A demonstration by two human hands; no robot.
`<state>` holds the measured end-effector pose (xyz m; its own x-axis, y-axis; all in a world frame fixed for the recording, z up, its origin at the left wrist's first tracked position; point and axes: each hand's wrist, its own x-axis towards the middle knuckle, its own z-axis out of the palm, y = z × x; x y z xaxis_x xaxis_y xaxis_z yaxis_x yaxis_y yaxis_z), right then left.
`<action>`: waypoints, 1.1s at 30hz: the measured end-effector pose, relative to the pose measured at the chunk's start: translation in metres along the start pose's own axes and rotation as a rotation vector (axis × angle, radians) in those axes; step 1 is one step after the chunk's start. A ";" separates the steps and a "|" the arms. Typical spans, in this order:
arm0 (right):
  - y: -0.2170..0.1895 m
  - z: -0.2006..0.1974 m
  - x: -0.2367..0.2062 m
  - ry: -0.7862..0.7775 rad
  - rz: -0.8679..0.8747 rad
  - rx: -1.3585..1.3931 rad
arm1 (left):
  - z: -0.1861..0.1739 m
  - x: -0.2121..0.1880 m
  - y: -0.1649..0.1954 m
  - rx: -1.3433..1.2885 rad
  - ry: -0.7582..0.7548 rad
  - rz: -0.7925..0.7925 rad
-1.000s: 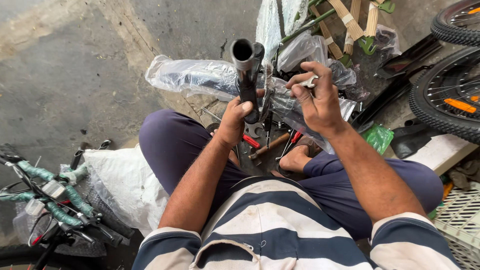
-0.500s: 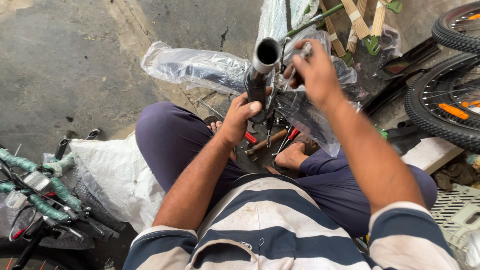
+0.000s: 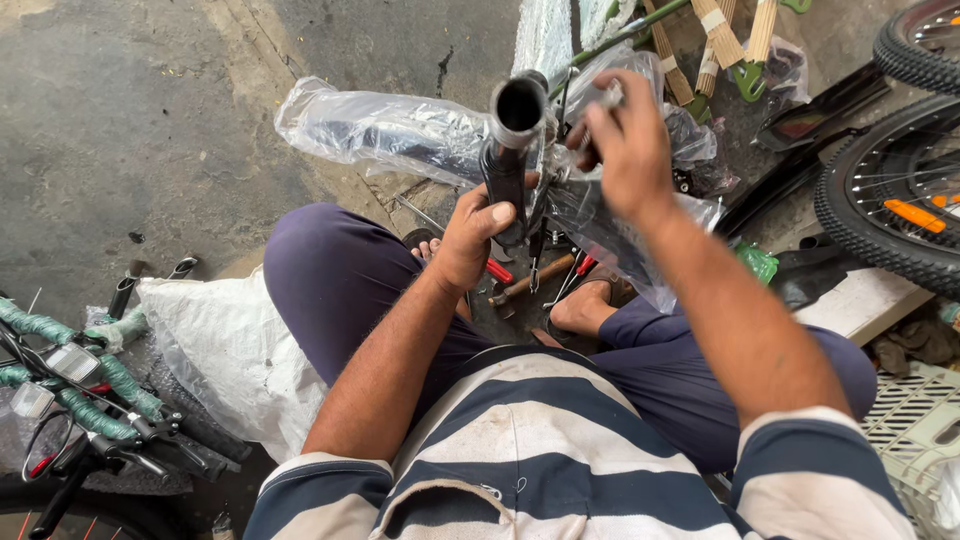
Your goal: The person sits on the floor of a bicycle workshop holding a bicycle fork and handlebar assembly between their legs. They fit and tighten small bolts and fittings on the fork and handlebar stem by hand, using a small hex key, and reposition the assembly repeatedly while attaching brake and handlebar components.
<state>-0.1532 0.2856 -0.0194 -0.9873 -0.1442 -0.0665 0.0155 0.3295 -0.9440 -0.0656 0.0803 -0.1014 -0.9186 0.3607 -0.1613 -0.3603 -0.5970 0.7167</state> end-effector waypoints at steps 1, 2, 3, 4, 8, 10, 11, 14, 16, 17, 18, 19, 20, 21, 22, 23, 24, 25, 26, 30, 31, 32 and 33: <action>0.001 -0.002 0.008 -0.042 0.245 0.181 | 0.000 0.000 0.001 0.010 -0.005 0.007; 0.002 -0.005 0.010 -0.040 0.202 0.182 | 0.001 -0.001 0.001 -0.022 -0.003 -0.006; 0.002 -0.007 0.010 -0.035 0.158 0.183 | 0.001 -0.001 0.002 -0.051 -0.004 -0.020; 0.002 -0.008 0.007 -0.031 0.114 0.184 | 0.001 0.000 0.003 -0.081 -0.004 -0.033; -0.005 -0.004 -0.031 -0.022 -0.442 -0.272 | 0.001 0.000 0.005 0.003 0.002 -0.017; -0.009 0.000 -0.032 -0.006 -0.610 -0.401 | 0.001 0.001 0.005 -0.019 -0.012 -0.024; -0.010 0.001 -0.026 -0.008 -0.395 -0.313 | 0.001 0.001 0.005 -0.012 -0.013 -0.026; -0.009 -0.002 0.009 -0.025 0.156 0.017 | 0.002 0.002 0.004 0.004 -0.019 -0.024; -0.005 -0.007 0.020 -0.029 0.386 0.329 | 0.002 0.002 0.004 0.024 -0.018 0.003; -0.002 -0.010 0.018 0.028 0.236 0.228 | 0.002 0.003 0.004 0.005 -0.023 -0.009; 0.000 -0.013 0.013 0.075 0.086 0.129 | 0.002 0.002 0.005 -0.014 -0.020 -0.016; 0.002 -0.015 0.002 0.123 -0.058 0.029 | 0.002 0.001 0.006 -0.035 -0.017 -0.031; 0.004 -0.015 -0.008 0.112 -0.147 -0.065 | 0.003 0.000 0.006 -0.054 -0.024 -0.045; 0.006 -0.013 -0.015 0.101 -0.241 -0.157 | 0.004 0.000 0.007 -0.068 -0.030 -0.055; 0.006 -0.010 -0.023 0.090 -0.329 -0.249 | 0.005 -0.001 0.008 -0.083 -0.035 -0.070; 0.006 -0.007 -0.030 0.089 -0.476 -0.332 | 0.006 -0.001 0.008 -0.090 -0.038 -0.074; 0.004 -0.004 -0.036 0.082 -0.625 -0.414 | 0.006 -0.002 0.009 -0.095 -0.037 -0.073; 0.001 -0.001 -0.039 0.070 -0.780 -0.495 | 0.007 -0.001 0.010 -0.100 -0.033 -0.066; -0.002 0.002 -0.040 0.082 -0.807 -0.498 | 0.006 -0.001 0.010 -0.084 -0.032 -0.060; -0.010 0.004 -0.019 0.071 -0.370 -0.177 | 0.004 0.000 0.010 -0.057 -0.032 -0.034; -0.009 0.003 -0.010 0.056 -0.112 -0.017 | 0.004 0.000 0.009 -0.059 -0.039 -0.039; -0.007 -0.001 0.002 0.010 0.107 0.123 | 0.004 -0.001 0.008 -0.064 -0.040 -0.048; -0.003 -0.005 0.015 -0.040 0.323 0.263 | 0.003 -0.001 0.007 -0.069 -0.039 -0.052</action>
<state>-0.1690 0.2872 -0.0154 -0.9184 -0.1107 -0.3800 0.3680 0.1147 -0.9227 -0.0665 0.0782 -0.0940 -0.8918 0.4193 -0.1697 -0.4190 -0.6242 0.6594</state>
